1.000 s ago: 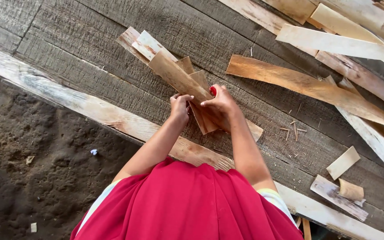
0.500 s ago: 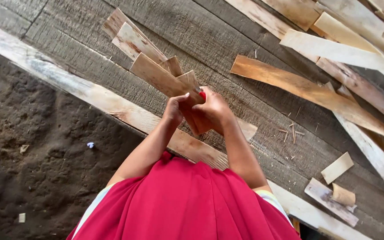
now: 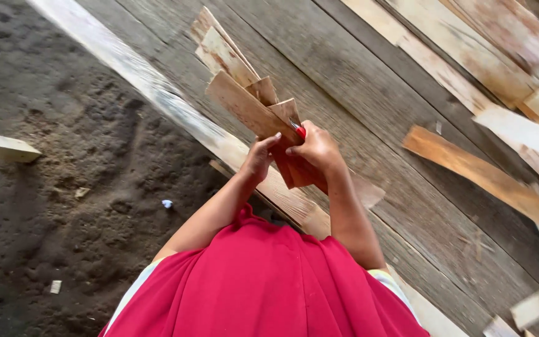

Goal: The person uses a red utility knife to shave thin strips from small wooden planks on a wooden workbench. They repeatedly scrape the blade along the wood surfaces, creating shavings, and then arrange the treated planks into a neat stack.

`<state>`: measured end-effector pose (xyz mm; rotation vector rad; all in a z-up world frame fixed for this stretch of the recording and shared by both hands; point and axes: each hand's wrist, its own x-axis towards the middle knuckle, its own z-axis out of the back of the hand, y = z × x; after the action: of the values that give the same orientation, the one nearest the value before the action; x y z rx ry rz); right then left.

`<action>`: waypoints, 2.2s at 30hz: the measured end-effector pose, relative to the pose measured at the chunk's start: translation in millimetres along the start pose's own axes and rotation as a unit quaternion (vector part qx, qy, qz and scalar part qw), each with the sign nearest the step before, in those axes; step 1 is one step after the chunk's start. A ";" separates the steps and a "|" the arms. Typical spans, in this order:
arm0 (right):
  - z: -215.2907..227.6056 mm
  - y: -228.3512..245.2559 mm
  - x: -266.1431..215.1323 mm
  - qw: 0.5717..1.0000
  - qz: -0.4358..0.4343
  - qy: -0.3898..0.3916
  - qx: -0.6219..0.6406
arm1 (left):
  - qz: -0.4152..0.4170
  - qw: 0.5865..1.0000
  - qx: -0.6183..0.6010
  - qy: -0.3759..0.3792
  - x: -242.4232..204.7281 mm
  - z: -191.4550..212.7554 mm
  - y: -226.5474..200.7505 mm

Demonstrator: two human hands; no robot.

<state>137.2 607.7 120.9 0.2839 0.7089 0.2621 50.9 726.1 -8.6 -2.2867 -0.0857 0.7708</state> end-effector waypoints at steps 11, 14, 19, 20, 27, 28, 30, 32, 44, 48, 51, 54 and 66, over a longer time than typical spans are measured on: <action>-12.4 218.2 58.3 0.999 -0.001 -0.022 -0.037 | 0.021 0.999 -0.015 0.031 64.7 133.5 -178.8; -12.8 245.7 77.7 0.999 -0.002 -0.020 -0.046 | 0.027 0.998 -0.025 0.040 88.2 158.9 -192.9; -12.3 289.6 106.1 0.999 0.018 -0.024 -0.044 | 0.034 0.998 -0.025 0.035 133.6 199.0 -212.0; -12.7 297.2 115.3 0.998 0.019 -0.024 -0.048 | 0.037 0.998 -0.023 0.038 142.7 205.0 -218.0; 10.3 366.9 187.7 0.998 0.014 -0.048 -0.041 | 0.048 0.997 -0.030 0.052 229.9 220.0 -293.0; 13.1 374.5 201.5 0.998 0.011 -0.049 -0.036 | 0.051 0.997 -0.026 0.053 232.7 216.9 -308.8; 26.1 392.8 228.1 0.998 -0.007 -0.047 -0.051 | 0.060 0.996 -0.015 0.059 242.5 204.4 -347.3; 40.0 412.8 258.0 0.998 -0.011 -0.045 -0.043 | 0.068 0.996 -0.006 0.061 277.5 209.9 -365.4; 30.1 423.5 391.1 0.986 -0.102 -0.129 0.011 | 0.070 0.987 0.145 -0.015 410.6 260.8 -445.3; 13.8 422.9 400.8 0.987 -0.113 -0.115 0.029 | 0.072 0.988 0.109 -0.080 439.9 281.2 -457.0; 10.3 443.4 406.3 0.988 -0.086 -0.114 0.053 | 0.083 0.984 0.145 -0.065 461.2 286.1 -468.2; 25.6 492.0 394.7 0.985 -0.119 -0.103 0.066 | 0.126 0.977 0.171 -0.029 472.7 297.5 -474.5; 2.5 514.6 428.2 0.964 -0.191 -0.158 0.098 | 0.209 0.954 0.198 0.083 484.3 278.0 -551.5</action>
<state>379.6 1226.7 42.1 0.3611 0.4594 -0.2195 379.1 1437.7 -53.2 -1.9878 0.5977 0.7198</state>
